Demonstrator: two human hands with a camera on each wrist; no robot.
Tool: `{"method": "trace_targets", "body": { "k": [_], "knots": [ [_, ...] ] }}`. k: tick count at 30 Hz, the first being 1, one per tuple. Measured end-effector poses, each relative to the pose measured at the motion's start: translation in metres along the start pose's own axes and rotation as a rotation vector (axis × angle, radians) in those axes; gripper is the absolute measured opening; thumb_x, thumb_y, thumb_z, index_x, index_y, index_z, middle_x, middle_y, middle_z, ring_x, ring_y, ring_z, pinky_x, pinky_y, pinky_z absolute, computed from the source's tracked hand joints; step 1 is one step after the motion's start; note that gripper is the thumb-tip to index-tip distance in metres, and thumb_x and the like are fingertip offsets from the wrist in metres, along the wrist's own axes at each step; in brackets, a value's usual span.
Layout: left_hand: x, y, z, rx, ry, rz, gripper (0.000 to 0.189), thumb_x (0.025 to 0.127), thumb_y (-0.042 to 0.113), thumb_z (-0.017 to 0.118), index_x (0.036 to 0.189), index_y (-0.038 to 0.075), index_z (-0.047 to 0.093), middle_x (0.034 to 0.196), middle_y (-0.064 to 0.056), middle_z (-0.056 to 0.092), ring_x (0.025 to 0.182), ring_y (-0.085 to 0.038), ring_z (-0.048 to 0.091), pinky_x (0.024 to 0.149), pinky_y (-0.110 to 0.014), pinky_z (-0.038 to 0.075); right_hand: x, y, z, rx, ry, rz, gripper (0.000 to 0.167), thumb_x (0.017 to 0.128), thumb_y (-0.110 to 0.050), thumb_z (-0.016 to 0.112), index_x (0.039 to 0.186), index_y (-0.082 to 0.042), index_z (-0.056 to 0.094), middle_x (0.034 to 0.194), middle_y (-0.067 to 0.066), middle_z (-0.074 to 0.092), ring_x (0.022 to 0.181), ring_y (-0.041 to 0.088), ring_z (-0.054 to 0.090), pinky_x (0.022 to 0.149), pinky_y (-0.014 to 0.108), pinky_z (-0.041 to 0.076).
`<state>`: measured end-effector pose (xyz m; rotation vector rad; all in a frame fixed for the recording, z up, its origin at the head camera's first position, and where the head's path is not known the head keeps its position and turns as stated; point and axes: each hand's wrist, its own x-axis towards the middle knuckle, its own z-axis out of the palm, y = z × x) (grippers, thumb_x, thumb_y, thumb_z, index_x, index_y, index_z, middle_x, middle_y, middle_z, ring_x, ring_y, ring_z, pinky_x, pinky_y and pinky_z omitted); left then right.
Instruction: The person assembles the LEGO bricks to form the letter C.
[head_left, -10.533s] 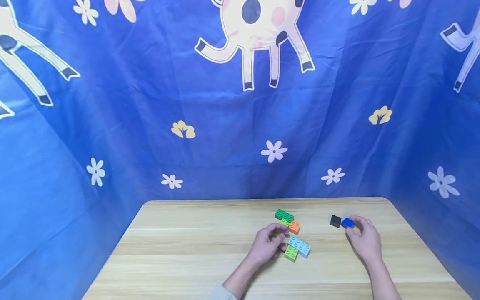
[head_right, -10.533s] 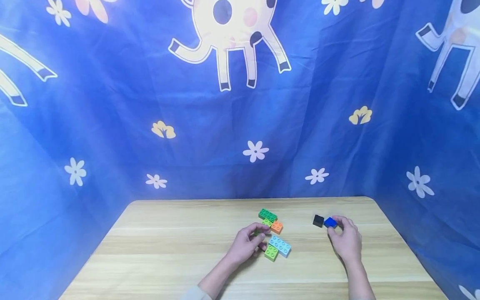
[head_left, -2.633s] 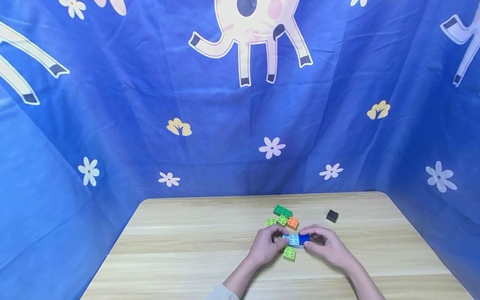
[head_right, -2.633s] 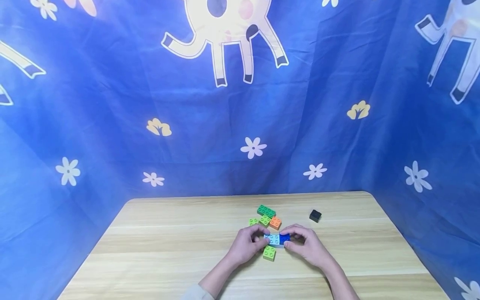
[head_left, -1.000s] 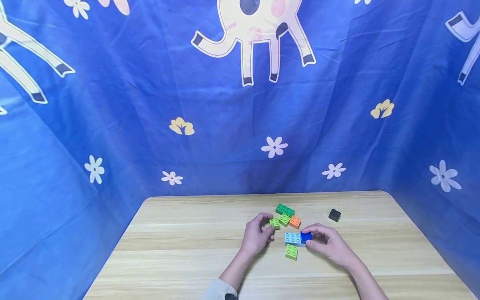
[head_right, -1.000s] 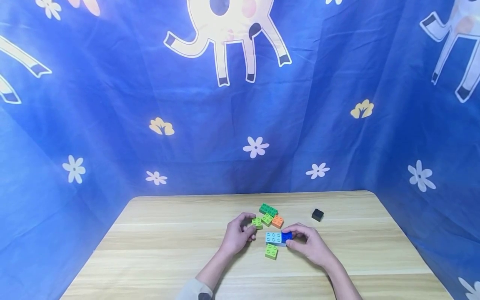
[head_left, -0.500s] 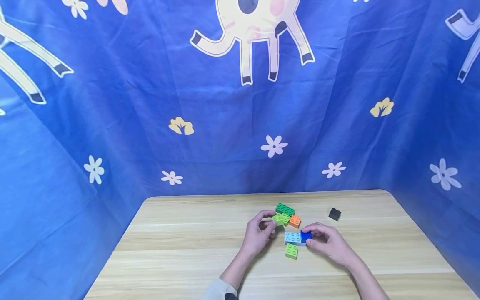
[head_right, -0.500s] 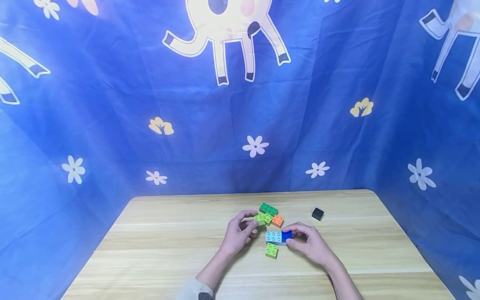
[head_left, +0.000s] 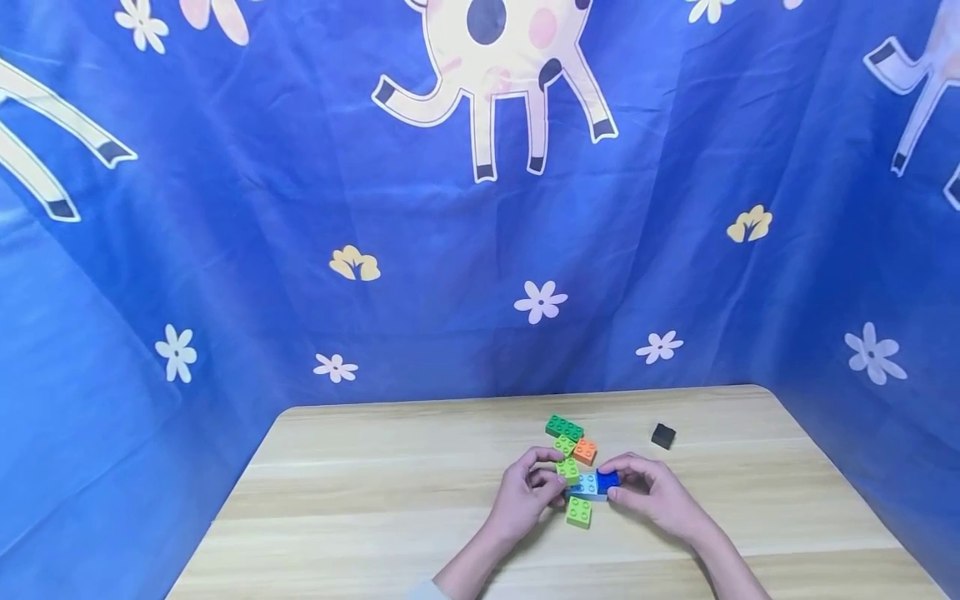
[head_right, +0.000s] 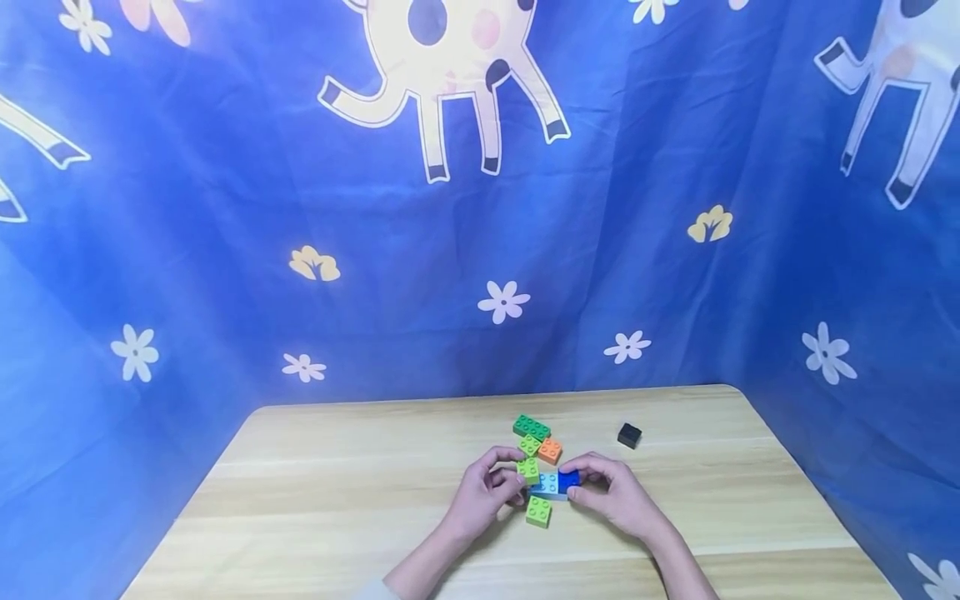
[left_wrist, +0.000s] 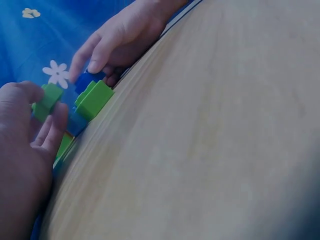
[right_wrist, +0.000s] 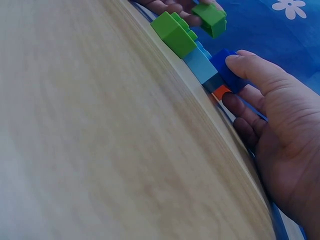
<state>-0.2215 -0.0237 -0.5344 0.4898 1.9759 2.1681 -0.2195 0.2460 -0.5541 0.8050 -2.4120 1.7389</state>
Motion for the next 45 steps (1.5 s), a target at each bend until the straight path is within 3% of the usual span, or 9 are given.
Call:
{"method": "trace_targets", "body": {
  "k": [8, 16, 22, 29, 34, 41, 45],
  "knots": [
    [0.0031, -0.0008, -0.0032, 0.035, -0.027, -0.011, 0.032, 0.096, -0.004, 0.069, 0.127, -0.002, 0.062, 0.110, -0.018, 0.069, 0.085, -0.022, 0.067, 0.072, -0.031, 0.065, 0.0003, 0.0042, -0.0013, -0.001, 0.002, 0.026, 0.029, 0.096, -0.011, 0.078, 0.124, -0.015, 0.074, 0.120, 0.005, 0.073, 0.101, 0.022, 0.068, 0.091, 0.028, 0.055],
    [0.0021, -0.0018, -0.0047, 0.060, -0.067, -0.010, 0.033, 0.096, -0.002, 0.068, 0.129, -0.004, 0.061, 0.112, -0.016, 0.069, 0.082, -0.019, 0.065, 0.071, -0.027, 0.063, 0.0004, 0.0018, -0.0004, 0.010, -0.006, 0.005, 0.029, 0.096, -0.008, 0.077, 0.124, -0.013, 0.074, 0.118, 0.008, 0.073, 0.100, 0.027, 0.068, 0.089, 0.027, 0.056],
    [0.0017, -0.0021, -0.0030, 0.087, -0.063, -0.013, 0.030, 0.097, 0.000, 0.069, 0.127, 0.001, 0.063, 0.113, -0.012, 0.069, 0.086, -0.022, 0.068, 0.070, -0.028, 0.063, -0.0001, 0.0023, -0.0011, 0.017, -0.011, -0.006, 0.030, 0.095, -0.005, 0.077, 0.125, -0.012, 0.073, 0.118, 0.009, 0.073, 0.100, 0.030, 0.067, 0.090, 0.028, 0.056],
    [0.0021, -0.0022, -0.0028, 0.083, -0.045, -0.018, 0.030, 0.098, -0.001, 0.069, 0.127, -0.001, 0.063, 0.113, -0.013, 0.069, 0.086, -0.024, 0.067, 0.067, -0.028, 0.062, 0.0002, 0.0044, -0.0015, 0.024, -0.017, -0.004, 0.030, 0.096, -0.006, 0.076, 0.125, -0.012, 0.073, 0.119, 0.009, 0.073, 0.101, 0.028, 0.068, 0.091, 0.028, 0.056],
    [0.0016, -0.0019, -0.0023, 0.115, -0.043, -0.021, 0.030, 0.097, 0.000, 0.070, 0.127, 0.001, 0.064, 0.109, -0.012, 0.070, 0.082, -0.020, 0.066, 0.065, -0.024, 0.060, 0.0001, 0.0036, -0.0011, 0.023, -0.022, -0.007, 0.030, 0.096, -0.006, 0.076, 0.125, -0.011, 0.073, 0.119, 0.010, 0.073, 0.102, 0.028, 0.069, 0.091, 0.028, 0.056],
    [0.0022, -0.0039, -0.0014, 0.241, -0.051, 0.035, 0.030, 0.096, 0.000, 0.071, 0.125, 0.006, 0.066, 0.094, -0.009, 0.071, 0.071, -0.009, 0.063, 0.060, -0.020, 0.056, 0.0000, 0.0014, -0.0013, 0.015, -0.017, 0.002, 0.029, 0.096, -0.007, 0.076, 0.125, -0.011, 0.073, 0.118, 0.010, 0.073, 0.101, 0.027, 0.069, 0.091, 0.027, 0.056],
    [0.0029, -0.0043, -0.0017, 0.262, -0.058, 0.044, 0.030, 0.097, 0.001, 0.071, 0.126, 0.006, 0.066, 0.093, -0.007, 0.070, 0.070, -0.007, 0.063, 0.061, -0.020, 0.056, 0.0005, 0.0015, -0.0019, 0.007, -0.018, -0.001, 0.030, 0.096, -0.008, 0.076, 0.126, -0.011, 0.073, 0.119, 0.009, 0.073, 0.102, 0.026, 0.069, 0.092, 0.028, 0.056]
  ]
}}
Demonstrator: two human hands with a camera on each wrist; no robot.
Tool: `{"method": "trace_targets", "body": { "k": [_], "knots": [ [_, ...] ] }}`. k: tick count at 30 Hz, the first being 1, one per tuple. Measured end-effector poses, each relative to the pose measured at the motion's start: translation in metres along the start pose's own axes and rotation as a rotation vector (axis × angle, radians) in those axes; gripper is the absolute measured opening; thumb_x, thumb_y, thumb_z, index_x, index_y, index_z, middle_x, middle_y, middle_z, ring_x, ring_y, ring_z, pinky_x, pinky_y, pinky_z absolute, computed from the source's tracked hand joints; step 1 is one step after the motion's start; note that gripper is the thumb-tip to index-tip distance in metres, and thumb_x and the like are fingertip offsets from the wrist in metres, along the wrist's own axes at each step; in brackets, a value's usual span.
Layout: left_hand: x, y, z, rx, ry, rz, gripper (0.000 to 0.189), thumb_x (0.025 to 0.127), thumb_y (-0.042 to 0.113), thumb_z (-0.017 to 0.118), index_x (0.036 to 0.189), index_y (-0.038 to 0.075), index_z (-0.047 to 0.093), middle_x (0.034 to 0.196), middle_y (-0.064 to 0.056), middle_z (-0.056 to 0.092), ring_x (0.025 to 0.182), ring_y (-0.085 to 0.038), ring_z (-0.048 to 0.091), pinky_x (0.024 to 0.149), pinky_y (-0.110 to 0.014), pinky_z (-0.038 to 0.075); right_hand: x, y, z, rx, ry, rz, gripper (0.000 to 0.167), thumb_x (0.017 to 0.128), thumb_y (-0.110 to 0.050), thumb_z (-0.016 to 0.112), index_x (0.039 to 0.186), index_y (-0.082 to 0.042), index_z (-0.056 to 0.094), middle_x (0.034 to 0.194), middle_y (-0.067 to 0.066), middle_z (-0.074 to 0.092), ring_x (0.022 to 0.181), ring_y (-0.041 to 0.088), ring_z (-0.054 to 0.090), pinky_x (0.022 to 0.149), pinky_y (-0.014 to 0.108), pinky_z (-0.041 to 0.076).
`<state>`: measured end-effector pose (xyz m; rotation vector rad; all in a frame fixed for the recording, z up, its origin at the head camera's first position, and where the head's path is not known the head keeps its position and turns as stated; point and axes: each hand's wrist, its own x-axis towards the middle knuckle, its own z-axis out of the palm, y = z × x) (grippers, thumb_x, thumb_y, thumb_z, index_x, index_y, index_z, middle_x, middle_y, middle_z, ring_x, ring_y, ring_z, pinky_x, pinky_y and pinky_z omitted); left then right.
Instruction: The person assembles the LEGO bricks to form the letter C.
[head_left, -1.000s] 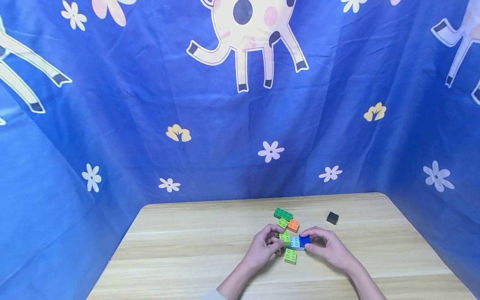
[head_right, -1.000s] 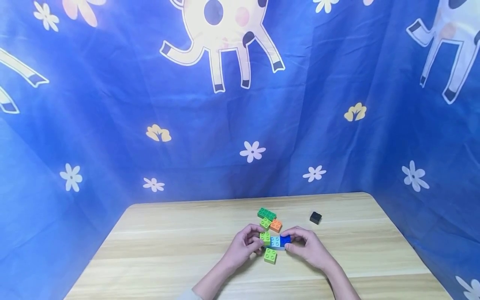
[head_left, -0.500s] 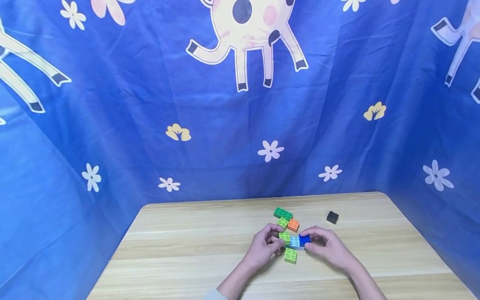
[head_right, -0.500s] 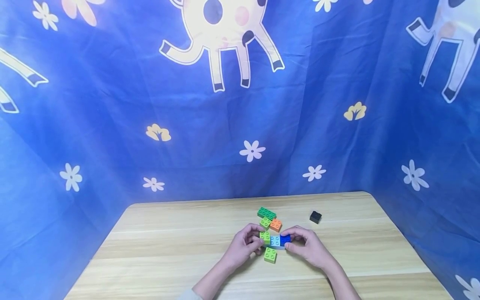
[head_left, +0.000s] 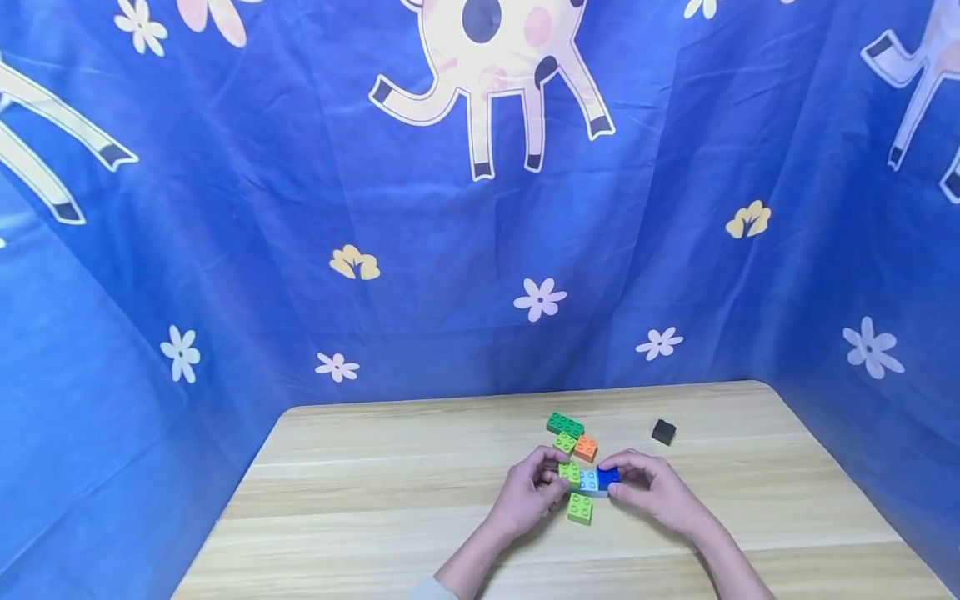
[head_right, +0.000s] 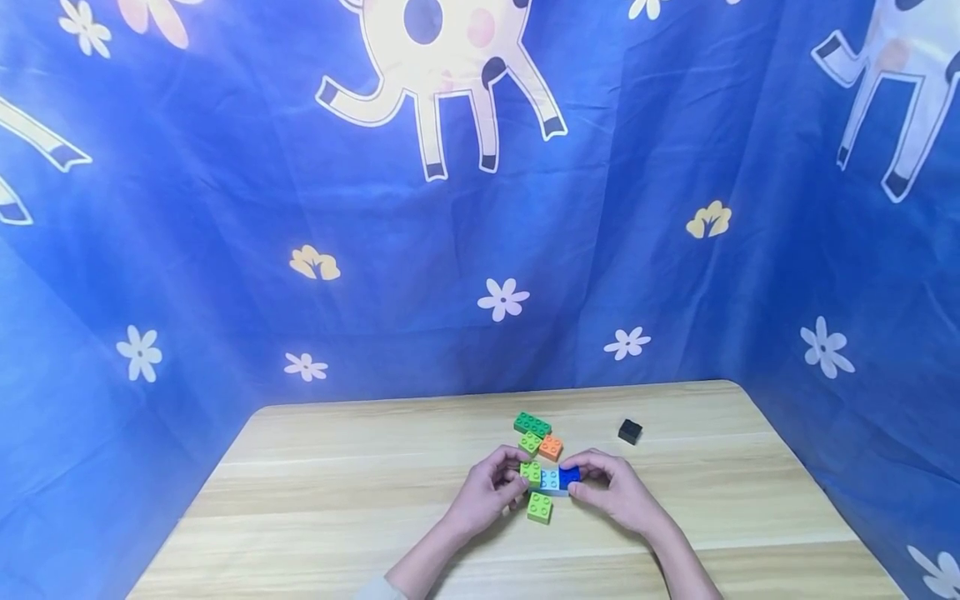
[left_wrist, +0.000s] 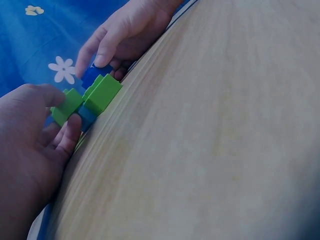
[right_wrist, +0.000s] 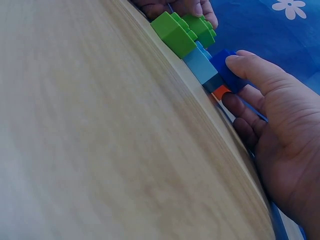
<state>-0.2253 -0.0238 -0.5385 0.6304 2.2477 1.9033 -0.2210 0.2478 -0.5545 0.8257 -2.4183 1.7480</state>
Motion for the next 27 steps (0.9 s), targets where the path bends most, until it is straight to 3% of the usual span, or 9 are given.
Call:
{"method": "trace_targets", "body": {
  "k": [8, 21, 27],
  "knots": [
    [0.0008, 0.0017, -0.0005, 0.008, -0.008, 0.008, 0.030, 0.096, -0.002, 0.068, 0.124, 0.007, 0.064, 0.093, -0.001, 0.067, 0.070, -0.008, 0.062, 0.059, -0.022, 0.057, 0.0010, 0.0008, -0.0015, 0.009, -0.007, -0.026, 0.031, 0.096, -0.006, 0.076, 0.126, -0.011, 0.073, 0.120, 0.010, 0.072, 0.102, 0.026, 0.069, 0.092, 0.029, 0.057],
    [-0.0005, 0.0023, 0.0020, -0.022, 0.029, -0.011, 0.031, 0.095, -0.005, 0.065, 0.123, 0.006, 0.063, 0.102, -0.012, 0.069, 0.070, -0.016, 0.062, 0.056, -0.023, 0.055, -0.0002, 0.0022, -0.0014, 0.001, 0.000, 0.009, 0.030, 0.096, -0.009, 0.076, 0.126, -0.012, 0.073, 0.120, 0.008, 0.073, 0.103, 0.026, 0.069, 0.092, 0.029, 0.057],
    [-0.0008, 0.0022, 0.0033, 0.009, 0.043, -0.021, 0.030, 0.094, -0.005, 0.066, 0.122, 0.008, 0.065, 0.091, -0.007, 0.067, 0.065, -0.013, 0.060, 0.054, -0.019, 0.052, -0.0002, 0.0006, -0.0012, 0.005, 0.001, 0.020, 0.030, 0.096, -0.008, 0.077, 0.125, -0.012, 0.074, 0.119, 0.008, 0.073, 0.103, 0.026, 0.069, 0.092, 0.029, 0.057]
  ]
}}
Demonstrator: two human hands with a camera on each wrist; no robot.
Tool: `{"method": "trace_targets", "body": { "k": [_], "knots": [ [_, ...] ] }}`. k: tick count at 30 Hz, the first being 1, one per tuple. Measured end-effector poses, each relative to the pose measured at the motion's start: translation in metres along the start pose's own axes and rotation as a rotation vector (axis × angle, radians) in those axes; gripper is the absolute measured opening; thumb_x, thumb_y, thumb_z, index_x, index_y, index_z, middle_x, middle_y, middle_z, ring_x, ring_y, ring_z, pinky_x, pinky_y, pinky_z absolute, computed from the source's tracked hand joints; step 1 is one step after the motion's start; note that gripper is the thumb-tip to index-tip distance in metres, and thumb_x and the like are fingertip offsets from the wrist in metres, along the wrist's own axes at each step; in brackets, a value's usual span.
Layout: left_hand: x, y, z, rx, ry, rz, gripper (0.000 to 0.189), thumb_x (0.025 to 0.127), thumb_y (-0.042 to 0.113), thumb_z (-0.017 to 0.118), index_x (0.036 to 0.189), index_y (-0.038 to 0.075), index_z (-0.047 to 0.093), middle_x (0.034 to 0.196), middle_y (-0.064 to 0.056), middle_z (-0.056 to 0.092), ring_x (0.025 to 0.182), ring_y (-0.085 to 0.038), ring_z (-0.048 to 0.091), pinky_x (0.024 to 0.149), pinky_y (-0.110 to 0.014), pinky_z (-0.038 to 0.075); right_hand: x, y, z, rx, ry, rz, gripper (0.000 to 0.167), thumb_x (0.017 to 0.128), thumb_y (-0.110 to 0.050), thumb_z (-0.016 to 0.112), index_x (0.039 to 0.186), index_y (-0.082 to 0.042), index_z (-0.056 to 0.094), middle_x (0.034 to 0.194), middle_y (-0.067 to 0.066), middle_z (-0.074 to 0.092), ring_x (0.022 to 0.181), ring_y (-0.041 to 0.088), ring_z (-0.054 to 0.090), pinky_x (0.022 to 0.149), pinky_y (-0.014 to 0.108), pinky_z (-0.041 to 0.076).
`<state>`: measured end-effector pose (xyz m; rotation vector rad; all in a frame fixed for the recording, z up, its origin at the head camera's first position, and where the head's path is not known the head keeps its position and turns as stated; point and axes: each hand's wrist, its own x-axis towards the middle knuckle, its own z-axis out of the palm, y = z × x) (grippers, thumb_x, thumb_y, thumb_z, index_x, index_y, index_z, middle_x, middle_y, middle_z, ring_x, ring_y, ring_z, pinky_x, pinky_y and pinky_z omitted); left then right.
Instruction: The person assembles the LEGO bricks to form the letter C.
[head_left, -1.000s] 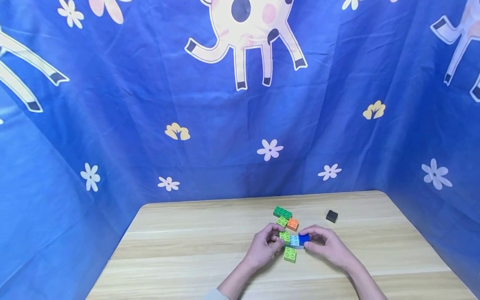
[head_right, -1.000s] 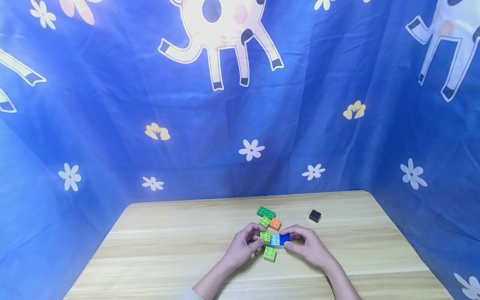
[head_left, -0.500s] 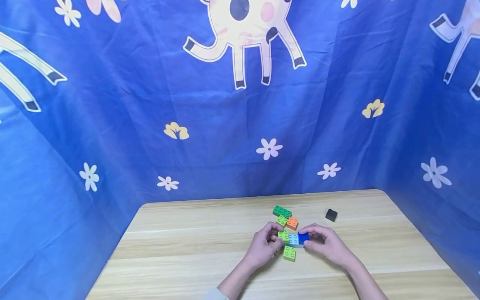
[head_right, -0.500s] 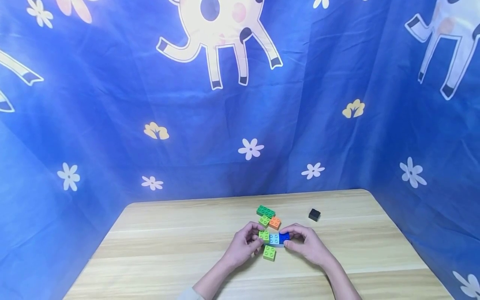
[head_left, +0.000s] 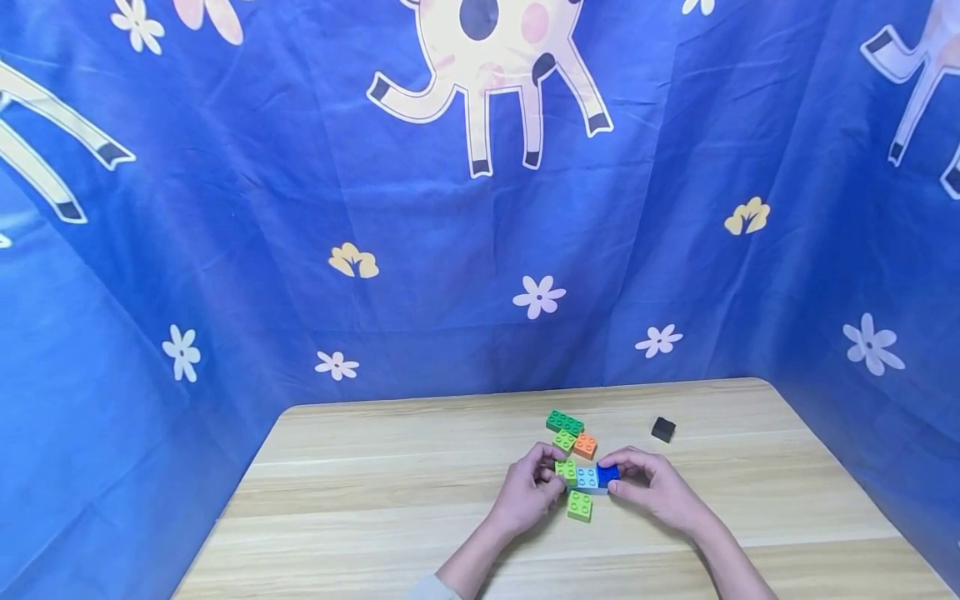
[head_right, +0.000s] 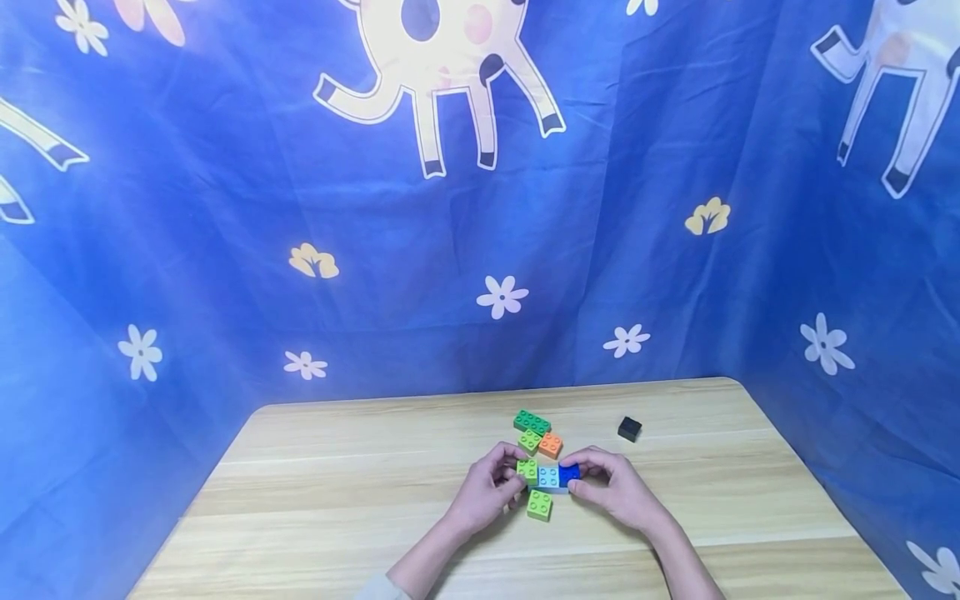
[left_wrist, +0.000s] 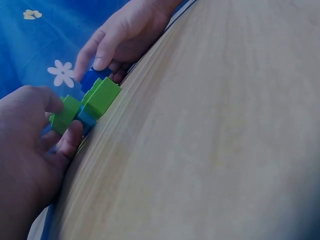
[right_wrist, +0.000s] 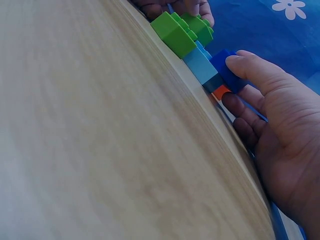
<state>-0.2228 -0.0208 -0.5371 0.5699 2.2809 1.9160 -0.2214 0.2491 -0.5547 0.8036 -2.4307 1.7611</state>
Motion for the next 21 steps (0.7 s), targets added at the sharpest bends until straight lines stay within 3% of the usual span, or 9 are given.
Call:
{"method": "trace_targets", "body": {
  "k": [5, 13, 18, 21],
  "knots": [
    [-0.0010, 0.0026, 0.0016, 0.008, 0.019, -0.017, 0.031, 0.092, -0.007, 0.067, 0.119, 0.008, 0.067, 0.083, -0.004, 0.065, 0.062, -0.009, 0.058, 0.052, -0.017, 0.050, -0.0005, 0.0001, 0.0000, 0.005, -0.004, -0.002, 0.030, 0.096, -0.008, 0.077, 0.126, -0.010, 0.073, 0.119, 0.009, 0.073, 0.102, 0.027, 0.069, 0.091, 0.029, 0.057],
    [-0.0006, 0.0069, 0.0028, 0.016, 0.037, -0.025, 0.031, 0.090, -0.007, 0.070, 0.117, 0.008, 0.071, 0.099, -0.009, 0.070, 0.064, -0.008, 0.058, 0.052, -0.017, 0.050, -0.0005, 0.0010, -0.0018, 0.007, -0.003, -0.010, 0.030, 0.096, -0.007, 0.077, 0.126, -0.012, 0.073, 0.118, 0.009, 0.073, 0.101, 0.028, 0.068, 0.089, 0.027, 0.057],
    [-0.0015, 0.0045, 0.0023, 0.012, 0.021, -0.019, 0.032, 0.091, -0.006, 0.070, 0.120, 0.009, 0.070, 0.089, -0.008, 0.069, 0.065, -0.010, 0.060, 0.054, -0.019, 0.053, -0.0009, 0.0022, -0.0024, 0.007, -0.006, -0.014, 0.031, 0.096, -0.007, 0.077, 0.126, -0.012, 0.073, 0.119, 0.009, 0.073, 0.101, 0.028, 0.068, 0.090, 0.028, 0.057],
    [-0.0027, 0.0030, 0.0015, 0.010, 0.001, -0.007, 0.036, 0.092, -0.005, 0.070, 0.126, 0.006, 0.067, 0.093, -0.008, 0.069, 0.068, -0.011, 0.061, 0.056, -0.021, 0.055, -0.0011, 0.0027, -0.0021, 0.010, -0.012, -0.018, 0.031, 0.096, -0.006, 0.076, 0.126, -0.011, 0.073, 0.119, 0.009, 0.073, 0.101, 0.029, 0.068, 0.090, 0.028, 0.057]
  ]
}}
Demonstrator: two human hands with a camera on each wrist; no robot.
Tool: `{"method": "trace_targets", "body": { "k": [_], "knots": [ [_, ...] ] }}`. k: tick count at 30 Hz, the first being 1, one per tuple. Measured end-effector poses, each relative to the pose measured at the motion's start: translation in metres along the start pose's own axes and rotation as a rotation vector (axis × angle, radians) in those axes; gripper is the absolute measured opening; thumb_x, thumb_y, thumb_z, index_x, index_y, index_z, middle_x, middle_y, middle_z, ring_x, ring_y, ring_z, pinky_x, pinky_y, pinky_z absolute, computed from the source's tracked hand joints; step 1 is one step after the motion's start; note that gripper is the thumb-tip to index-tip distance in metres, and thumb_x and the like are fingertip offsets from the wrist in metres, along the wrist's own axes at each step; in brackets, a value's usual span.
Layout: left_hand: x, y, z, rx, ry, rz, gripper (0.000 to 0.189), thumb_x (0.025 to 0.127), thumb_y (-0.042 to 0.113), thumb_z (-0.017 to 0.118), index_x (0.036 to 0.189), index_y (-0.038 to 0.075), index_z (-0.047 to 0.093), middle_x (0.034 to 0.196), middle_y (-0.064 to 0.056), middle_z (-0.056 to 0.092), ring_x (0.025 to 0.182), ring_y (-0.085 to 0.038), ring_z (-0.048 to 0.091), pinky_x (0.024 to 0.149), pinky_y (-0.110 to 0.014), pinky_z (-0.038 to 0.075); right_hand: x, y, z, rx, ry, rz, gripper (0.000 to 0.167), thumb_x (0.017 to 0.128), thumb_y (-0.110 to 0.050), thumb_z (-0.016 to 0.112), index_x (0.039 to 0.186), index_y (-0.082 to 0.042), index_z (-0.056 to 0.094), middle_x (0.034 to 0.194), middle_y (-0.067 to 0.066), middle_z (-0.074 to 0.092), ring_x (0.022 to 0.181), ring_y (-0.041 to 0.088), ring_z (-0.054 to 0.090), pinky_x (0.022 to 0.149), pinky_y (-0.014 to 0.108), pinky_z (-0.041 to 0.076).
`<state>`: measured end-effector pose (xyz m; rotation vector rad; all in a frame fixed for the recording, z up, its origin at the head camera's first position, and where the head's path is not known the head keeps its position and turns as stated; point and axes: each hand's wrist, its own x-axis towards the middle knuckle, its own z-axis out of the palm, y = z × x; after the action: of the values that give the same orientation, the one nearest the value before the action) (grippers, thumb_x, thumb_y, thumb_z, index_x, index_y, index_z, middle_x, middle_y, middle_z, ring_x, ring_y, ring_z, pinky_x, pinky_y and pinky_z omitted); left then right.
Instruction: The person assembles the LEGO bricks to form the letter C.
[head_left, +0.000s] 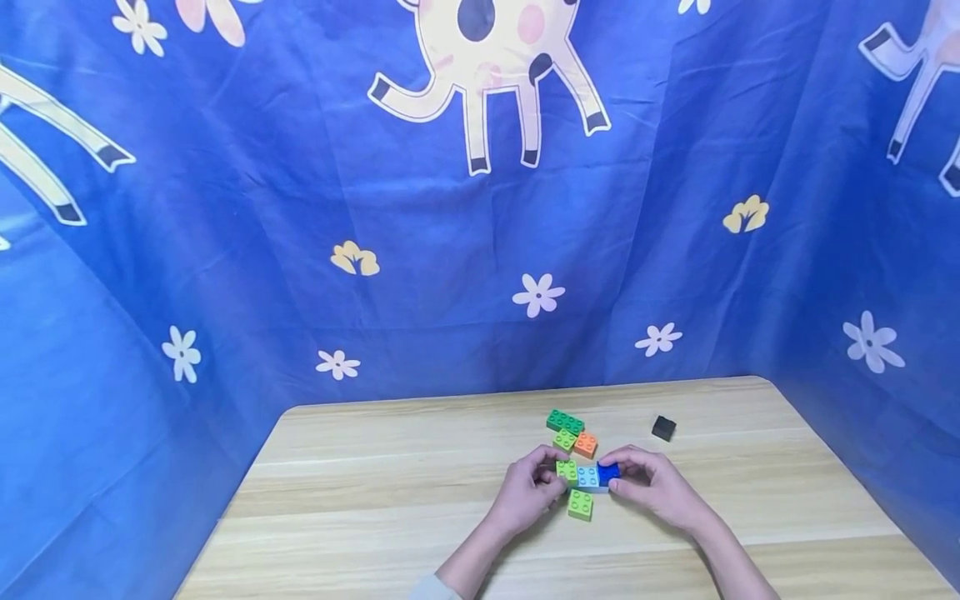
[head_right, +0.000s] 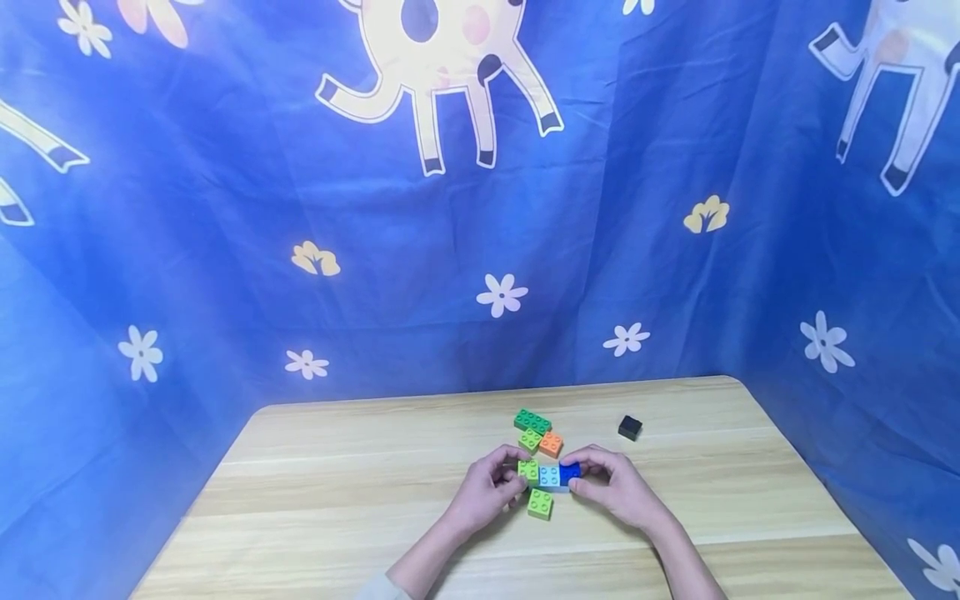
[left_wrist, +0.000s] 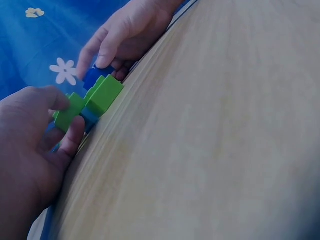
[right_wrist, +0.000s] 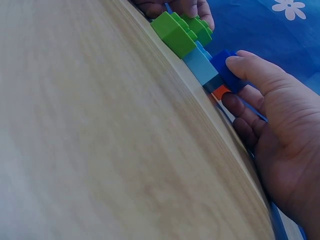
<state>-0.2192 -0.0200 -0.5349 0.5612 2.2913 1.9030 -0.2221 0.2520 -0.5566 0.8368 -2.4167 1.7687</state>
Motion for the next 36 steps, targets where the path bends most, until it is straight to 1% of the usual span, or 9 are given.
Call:
{"method": "trace_targets", "body": {
  "k": [4, 9, 16, 21, 25, 28, 32, 34, 36],
  "knots": [
    [-0.001, -0.001, 0.000, 0.012, -0.018, 0.005, 0.041, 0.093, -0.002, 0.074, 0.133, 0.003, 0.065, 0.097, -0.009, 0.071, 0.069, -0.010, 0.063, 0.058, -0.022, 0.057, -0.001, 0.001, 0.000, -0.003, -0.005, -0.009, 0.031, 0.096, -0.007, 0.076, 0.127, -0.010, 0.073, 0.119, 0.009, 0.073, 0.101, 0.029, 0.068, 0.090, 0.028, 0.057],
    [0.001, 0.000, -0.001, 0.038, -0.014, -0.011, 0.041, 0.092, 0.002, 0.079, 0.131, 0.004, 0.067, 0.081, -0.006, 0.070, 0.067, -0.009, 0.063, 0.059, -0.020, 0.057, 0.001, -0.002, -0.001, -0.008, -0.007, -0.022, 0.031, 0.097, -0.006, 0.075, 0.127, -0.009, 0.072, 0.118, 0.008, 0.073, 0.101, 0.029, 0.068, 0.090, 0.028, 0.057],
    [0.001, 0.000, -0.002, 0.039, -0.017, -0.018, 0.039, 0.092, 0.003, 0.079, 0.129, 0.006, 0.069, 0.081, -0.005, 0.070, 0.068, -0.008, 0.063, 0.060, -0.022, 0.058, 0.001, -0.003, -0.002, -0.010, -0.013, -0.034, 0.034, 0.097, -0.006, 0.074, 0.131, -0.005, 0.070, 0.121, 0.010, 0.072, 0.101, 0.027, 0.068, 0.089, 0.028, 0.057],
    [0.001, -0.001, -0.002, 0.024, -0.020, -0.024, 0.038, 0.091, 0.003, 0.080, 0.128, 0.007, 0.069, 0.084, -0.005, 0.070, 0.071, -0.009, 0.064, 0.061, -0.022, 0.059, 0.000, 0.000, -0.001, -0.033, 0.046, -0.011, 0.041, 0.100, -0.008, 0.072, 0.140, -0.003, 0.063, 0.127, 0.015, 0.071, 0.107, 0.019, 0.069, 0.092, 0.026, 0.057],
    [0.000, -0.001, -0.003, 0.026, -0.020, -0.021, 0.038, 0.091, 0.003, 0.080, 0.128, 0.008, 0.069, 0.084, -0.004, 0.070, 0.071, -0.009, 0.063, 0.061, -0.022, 0.059, 0.001, 0.001, -0.002, -0.045, 0.220, 0.077, 0.036, 0.101, -0.013, 0.072, 0.136, -0.005, 0.066, 0.122, 0.013, 0.073, 0.107, 0.014, 0.070, 0.092, 0.024, 0.058],
    [0.000, -0.001, -0.005, 0.042, -0.018, -0.012, 0.038, 0.092, 0.005, 0.080, 0.128, 0.008, 0.069, 0.083, -0.004, 0.071, 0.070, -0.008, 0.063, 0.062, -0.021, 0.057, 0.003, 0.001, -0.005, -0.074, 0.450, 0.124, 0.025, 0.100, -0.011, 0.074, 0.123, -0.002, 0.071, 0.109, 0.010, 0.075, 0.094, 0.009, 0.071, 0.083, 0.021, 0.060],
    [0.000, -0.001, -0.005, 0.058, -0.015, -0.003, 0.038, 0.092, 0.007, 0.080, 0.128, 0.009, 0.070, 0.083, -0.003, 0.071, 0.071, -0.008, 0.063, 0.063, -0.020, 0.055, 0.005, 0.004, -0.015, -0.195, 0.752, 0.137, 0.015, 0.094, -0.004, 0.079, 0.108, 0.000, 0.075, 0.095, 0.008, 0.072, 0.075, 0.001, 0.067, 0.068, 0.014, 0.057],
    [0.001, -0.001, -0.005, 0.055, -0.013, 0.002, 0.038, 0.092, 0.006, 0.079, 0.129, 0.007, 0.069, 0.084, -0.003, 0.070, 0.072, -0.009, 0.063, 0.062, -0.020, 0.055, 0.005, 0.006, -0.020, -0.265, 0.839, 0.145, 0.016, 0.092, -0.002, 0.080, 0.107, -0.001, 0.075, 0.096, 0.009, 0.070, 0.072, -0.003, 0.064, 0.066, 0.010, 0.053],
    [0.002, -0.002, -0.004, 0.056, -0.010, 0.005, 0.039, 0.092, 0.005, 0.079, 0.130, 0.006, 0.069, 0.085, -0.004, 0.069, 0.073, -0.009, 0.062, 0.062, -0.019, 0.056, 0.003, 0.009, -0.025, -0.327, 0.875, 0.164, 0.019, 0.090, -0.001, 0.081, 0.108, -0.002, 0.075, 0.100, 0.011, 0.068, 0.076, -0.003, 0.062, 0.067, 0.008, 0.051]
  ]
}}
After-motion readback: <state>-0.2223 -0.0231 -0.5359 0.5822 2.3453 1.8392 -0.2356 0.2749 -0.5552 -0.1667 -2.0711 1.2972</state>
